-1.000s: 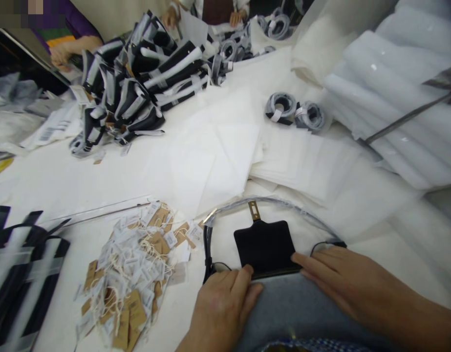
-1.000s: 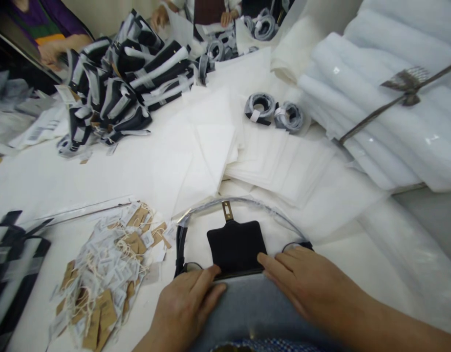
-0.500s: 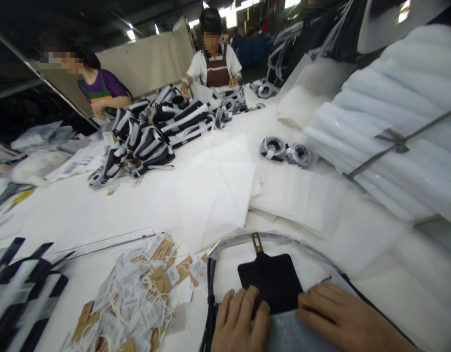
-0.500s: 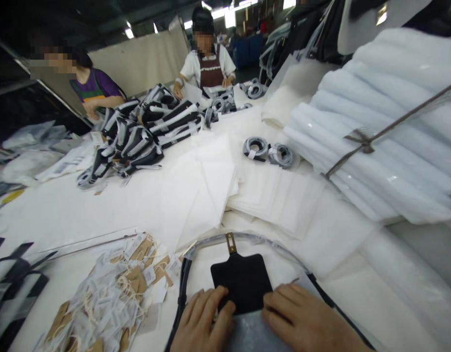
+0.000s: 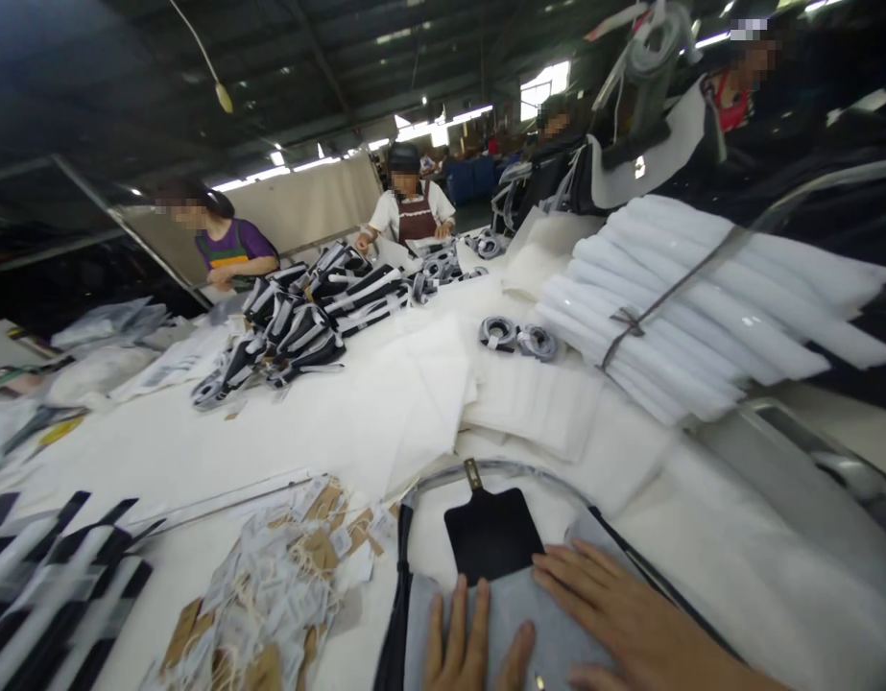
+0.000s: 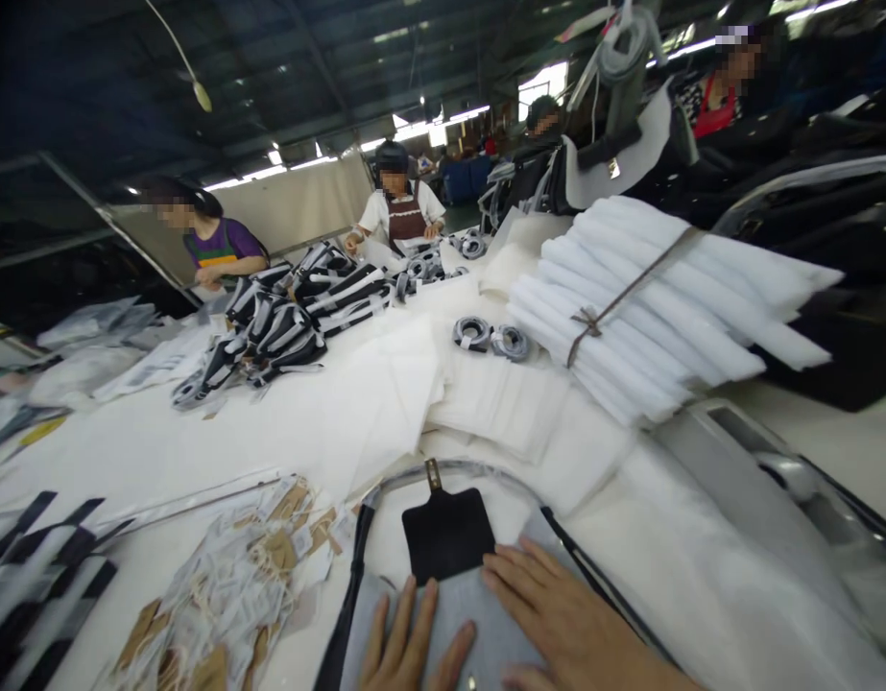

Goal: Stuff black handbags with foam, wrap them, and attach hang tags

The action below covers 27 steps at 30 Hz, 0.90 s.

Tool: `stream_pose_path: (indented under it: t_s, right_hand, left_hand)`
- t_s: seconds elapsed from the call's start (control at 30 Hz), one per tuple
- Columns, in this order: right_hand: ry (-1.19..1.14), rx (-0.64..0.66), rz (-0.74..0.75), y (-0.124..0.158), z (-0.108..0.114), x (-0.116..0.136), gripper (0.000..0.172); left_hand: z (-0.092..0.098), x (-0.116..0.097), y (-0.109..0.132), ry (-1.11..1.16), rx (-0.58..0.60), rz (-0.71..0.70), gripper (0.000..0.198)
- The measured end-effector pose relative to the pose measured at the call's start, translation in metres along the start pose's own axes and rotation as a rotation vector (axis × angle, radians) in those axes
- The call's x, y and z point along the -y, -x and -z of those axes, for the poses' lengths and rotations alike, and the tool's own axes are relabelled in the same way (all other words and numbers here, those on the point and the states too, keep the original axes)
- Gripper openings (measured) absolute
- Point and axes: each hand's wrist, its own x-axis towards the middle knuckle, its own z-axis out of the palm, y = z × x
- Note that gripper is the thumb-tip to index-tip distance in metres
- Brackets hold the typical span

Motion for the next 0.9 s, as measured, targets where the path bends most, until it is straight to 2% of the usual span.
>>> stream_pose_path:
  t_s: [0.03,0.1,0.2,0.27,0.37,0.47,0.57,0.63,0.7,0.8,0.9]
  right_hand:
    - [-0.052,0.027,-0.033,0.002,-0.001,0.002,0.072]
    - [-0.146,0.079,-0.080,0.003,-0.002,0.003,0.069]
    - [-0.295,0.120,-0.119,-0.013,0.006,-0.004,0.055]
    - [-0.374,0.076,-0.183,-0.039,0.016,-0.013,0.041]
    - [-0.443,-0.002,-0.370,-0.094,0.025,-0.028,0.033]
    - [-0.485,0.040,-0.442,-0.146,0.017,-0.040,0.024]
    - [-0.575,0.087,-0.465,-0.172,0.006,-0.044,0.018]
    - [-0.647,0.078,-0.453,-0.170,0.006,-0.040,0.023]
    - [-0.716,0.063,-0.414,-0.156,0.014,-0.032,0.029]
    - [-0.787,0.034,-0.345,-0.120,0.032,-0.014,0.032]
    - [-0.787,-0.007,-0.186,-0.082,0.038,0.004,0.025]
  left_hand:
    - [0.010,0.000,-0.001,0.037,0.060,-0.039,0.069]
    - [0.030,0.000,-0.006,0.165,0.227,0.027,0.088]
    - [0.049,-0.004,-0.013,0.336,0.411,0.170,0.088]
    - [0.054,-0.006,-0.015,0.406,0.456,0.212,0.085]
    - [0.054,-0.007,-0.016,0.447,0.475,0.243,0.083]
    - [0.055,-0.006,-0.018,0.465,0.496,0.262,0.081]
    - [0.059,-0.005,-0.021,0.488,0.518,0.271,0.080]
    - [0.061,-0.005,-0.022,0.502,0.520,0.278,0.080]
    - [0.062,-0.006,-0.023,0.514,0.514,0.287,0.080]
    - [0.062,-0.006,-0.023,0.525,0.492,0.295,0.081]
    - [0.060,-0.006,-0.024,0.513,0.455,0.292,0.080]
